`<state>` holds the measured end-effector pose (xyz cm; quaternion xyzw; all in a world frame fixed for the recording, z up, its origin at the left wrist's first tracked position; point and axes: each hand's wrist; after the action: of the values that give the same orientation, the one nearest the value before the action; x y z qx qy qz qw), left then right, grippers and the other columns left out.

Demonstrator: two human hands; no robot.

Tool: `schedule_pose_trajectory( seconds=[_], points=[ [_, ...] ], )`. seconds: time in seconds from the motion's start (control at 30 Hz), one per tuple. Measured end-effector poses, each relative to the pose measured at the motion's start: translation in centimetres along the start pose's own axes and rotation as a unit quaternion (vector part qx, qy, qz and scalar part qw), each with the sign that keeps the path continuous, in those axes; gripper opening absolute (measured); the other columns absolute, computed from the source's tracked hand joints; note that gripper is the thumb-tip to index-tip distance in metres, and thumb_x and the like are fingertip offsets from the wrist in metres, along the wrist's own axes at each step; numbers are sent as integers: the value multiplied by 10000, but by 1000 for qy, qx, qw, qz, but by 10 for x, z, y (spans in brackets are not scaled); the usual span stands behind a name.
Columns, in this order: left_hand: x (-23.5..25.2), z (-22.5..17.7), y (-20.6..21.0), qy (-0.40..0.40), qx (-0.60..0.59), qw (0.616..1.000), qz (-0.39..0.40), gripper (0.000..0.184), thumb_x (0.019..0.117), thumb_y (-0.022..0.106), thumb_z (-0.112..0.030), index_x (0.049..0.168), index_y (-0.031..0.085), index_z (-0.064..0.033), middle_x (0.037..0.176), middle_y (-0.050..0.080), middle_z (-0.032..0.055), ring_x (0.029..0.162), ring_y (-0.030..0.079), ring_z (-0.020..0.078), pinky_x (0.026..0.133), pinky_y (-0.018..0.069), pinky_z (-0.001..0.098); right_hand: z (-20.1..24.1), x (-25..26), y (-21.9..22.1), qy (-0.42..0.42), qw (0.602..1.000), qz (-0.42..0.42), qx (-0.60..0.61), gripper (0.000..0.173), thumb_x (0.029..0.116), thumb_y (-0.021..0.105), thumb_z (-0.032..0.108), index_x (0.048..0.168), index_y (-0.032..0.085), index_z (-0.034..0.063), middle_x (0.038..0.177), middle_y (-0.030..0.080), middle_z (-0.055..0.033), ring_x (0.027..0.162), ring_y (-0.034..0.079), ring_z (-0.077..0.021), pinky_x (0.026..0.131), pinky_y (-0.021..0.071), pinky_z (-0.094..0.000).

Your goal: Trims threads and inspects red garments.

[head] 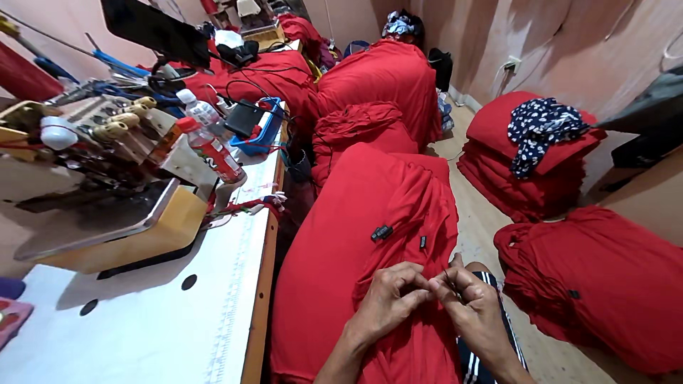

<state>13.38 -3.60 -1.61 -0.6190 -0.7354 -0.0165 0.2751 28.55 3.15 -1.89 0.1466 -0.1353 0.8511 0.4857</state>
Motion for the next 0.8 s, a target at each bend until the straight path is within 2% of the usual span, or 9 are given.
schedule_pose_trajectory(
  seconds=[0.03,0.1,0.17,0.23,0.27,0.37,0.47,0.6,0.8],
  points=[
    [0,0,-1,-9,-7,1000,3,103,892,677,-4,886,710,93,998,700,160,922,667,70,835,547,182,2,-1,-2,15,1000,0,3,102,941,639,109,972,663,15,793,630,77,685,568,72,620,476,-99],
    [0,-2,-3,-38,-29,999,6,116,914,666,-25,903,708,83,1016,692,131,925,647,35,829,536,168,4,-2,-10,43,999,9,-2,299,942,661,188,1155,603,-14,828,623,77,689,562,58,617,478,-118],
    [0,-5,-5,-71,-54,996,9,110,923,651,-27,900,698,70,1018,677,95,904,627,2,804,528,151,2,-6,-18,56,998,14,-23,454,962,640,339,1231,530,-10,839,605,79,671,556,54,586,484,-130],
    [1,-7,-6,-91,-81,993,13,102,932,628,-20,906,684,61,1006,666,64,879,616,-17,783,524,143,-1,-11,-23,44,998,13,-53,503,1004,564,444,1213,518,-11,849,590,59,674,548,48,591,484,-144],
    [1,-7,-6,-100,-93,991,15,100,940,615,-20,916,675,56,1004,661,48,868,613,-24,772,524,142,-3,-14,-25,31,997,13,-74,483,1024,528,441,1188,532,-13,842,581,51,678,542,45,600,480,-146],
    [2,-9,-7,-123,-115,985,19,83,958,581,-16,948,646,35,990,649,2,850,607,-36,759,525,147,-3,-23,-23,6,992,13,-127,349,972,616,342,1080,622,10,810,601,20,629,513,28,562,449,-150],
    [1,-8,-8,-126,-136,983,17,72,956,572,-7,938,637,20,975,643,-18,865,608,-38,767,524,146,-6,-26,-20,-45,980,2,-195,315,949,648,346,1017,652,38,710,577,9,548,475,-24,496,420,-195],
    [2,-10,-9,-139,-157,978,11,78,946,564,5,926,639,-1,968,651,-37,895,619,-33,798,530,158,-9,-26,-18,-113,960,0,-258,318,971,621,332,1015,683,24,706,617,-43,528,521,-102,477,449,-254],
    [2,-9,-9,-140,-168,976,16,78,936,574,8,906,645,-6,960,650,-39,885,620,-28,802,532,165,-7,-24,-13,-152,932,-20,-329,292,977,588,286,941,710,22,729,672,-75,573,637,-161,475,497,-294]
  ],
)
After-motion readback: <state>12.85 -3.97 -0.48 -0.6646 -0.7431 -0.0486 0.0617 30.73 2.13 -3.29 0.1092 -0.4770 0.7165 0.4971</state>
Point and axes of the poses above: each hand's wrist, its own x-axis towards the middle knuckle, its own y-axis out of the palm, z = x × y
